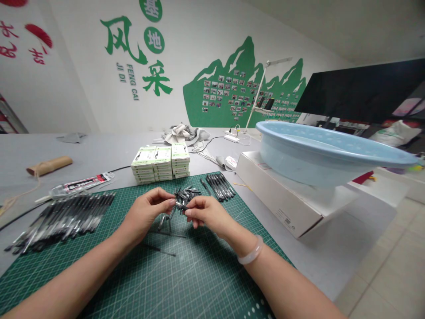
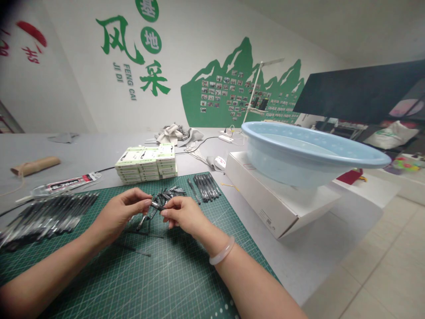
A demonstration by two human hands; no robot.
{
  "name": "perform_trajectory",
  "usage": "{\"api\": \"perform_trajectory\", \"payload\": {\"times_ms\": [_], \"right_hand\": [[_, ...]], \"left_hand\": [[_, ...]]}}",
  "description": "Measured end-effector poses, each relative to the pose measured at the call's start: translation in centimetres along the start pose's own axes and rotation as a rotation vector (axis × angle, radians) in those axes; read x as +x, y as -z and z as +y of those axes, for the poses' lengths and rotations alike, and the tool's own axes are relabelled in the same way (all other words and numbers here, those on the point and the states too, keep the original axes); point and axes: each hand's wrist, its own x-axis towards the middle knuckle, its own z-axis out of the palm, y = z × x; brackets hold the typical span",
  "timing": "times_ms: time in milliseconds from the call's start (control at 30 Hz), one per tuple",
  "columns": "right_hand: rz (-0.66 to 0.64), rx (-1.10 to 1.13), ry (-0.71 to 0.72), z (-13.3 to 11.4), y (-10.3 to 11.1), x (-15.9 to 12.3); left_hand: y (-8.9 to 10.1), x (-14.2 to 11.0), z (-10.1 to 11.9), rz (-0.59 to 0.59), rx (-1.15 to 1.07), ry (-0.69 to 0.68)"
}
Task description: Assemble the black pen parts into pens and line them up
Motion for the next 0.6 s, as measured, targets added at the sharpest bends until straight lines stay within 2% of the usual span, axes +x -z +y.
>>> {"api": "perform_trajectory", "payload": {"times_ms": [300, 400, 500, 600], "right_hand": [[-0.048, 0.087, -0.042, -0.2, -0.1, -0.3], [-0.072, 0.082, -0.068, -0.3, 0.1, -0.2], [0.046, -0.146, -0.021, -0.4, 0.7, -0.1], [0.206, -0.508, 0.152, -0.5, 1.4, 0.0]], "left_hand": [[0.0, 0.0, -0.2, -0.026, -0.031, -0.003], [0.8, 0.6, -0.5, 0.020, -0.075, 0.014], [2.0, 1.4, -1.0, 0.153, -0.161, 0.044], [2.7, 2.0, -1.4, 0.246, -0.194, 0.068]]}}
